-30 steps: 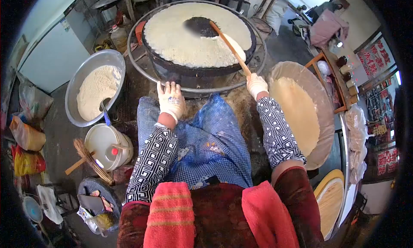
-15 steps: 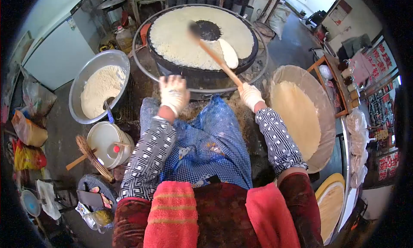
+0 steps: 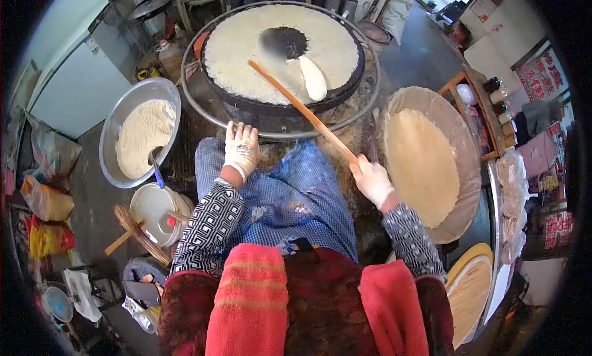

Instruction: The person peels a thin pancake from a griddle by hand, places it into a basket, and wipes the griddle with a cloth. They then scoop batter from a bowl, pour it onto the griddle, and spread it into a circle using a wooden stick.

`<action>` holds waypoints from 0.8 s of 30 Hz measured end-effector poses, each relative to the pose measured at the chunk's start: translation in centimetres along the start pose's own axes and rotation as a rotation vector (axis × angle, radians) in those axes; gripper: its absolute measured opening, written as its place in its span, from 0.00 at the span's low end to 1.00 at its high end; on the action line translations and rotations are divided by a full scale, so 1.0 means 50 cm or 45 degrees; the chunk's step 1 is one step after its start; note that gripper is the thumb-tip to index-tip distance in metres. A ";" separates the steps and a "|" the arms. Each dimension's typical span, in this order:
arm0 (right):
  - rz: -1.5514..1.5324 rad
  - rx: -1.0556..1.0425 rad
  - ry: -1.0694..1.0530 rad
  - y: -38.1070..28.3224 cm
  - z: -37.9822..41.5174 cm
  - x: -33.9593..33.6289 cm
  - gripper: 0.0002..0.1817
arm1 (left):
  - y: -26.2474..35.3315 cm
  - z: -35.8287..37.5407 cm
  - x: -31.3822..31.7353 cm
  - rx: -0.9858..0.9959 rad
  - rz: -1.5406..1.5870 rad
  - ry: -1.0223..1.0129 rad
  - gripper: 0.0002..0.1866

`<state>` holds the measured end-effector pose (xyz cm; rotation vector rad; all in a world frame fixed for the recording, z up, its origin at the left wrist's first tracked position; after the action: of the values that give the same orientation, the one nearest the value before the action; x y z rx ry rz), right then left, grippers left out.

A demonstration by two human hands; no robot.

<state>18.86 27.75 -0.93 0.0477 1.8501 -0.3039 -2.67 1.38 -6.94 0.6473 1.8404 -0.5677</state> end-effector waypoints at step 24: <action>0.076 -0.002 -0.366 0.105 -0.214 0.093 0.19 | -0.048 -0.003 -0.024 -0.156 -0.057 -0.217 0.30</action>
<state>8.41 34.72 -3.46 0.0548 1.5611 -0.2533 -4.01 -0.49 -5.57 0.4627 1.7176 -0.5184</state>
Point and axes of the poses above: each hand's wrist, its own z-axis away from the middle knuckle, its own x-axis out of the palm, y = z × x, the point moved 4 cm from there along -z, towards the middle knuckle, and after that the axes turned 4 degrees about y, right-handed, at the moved point
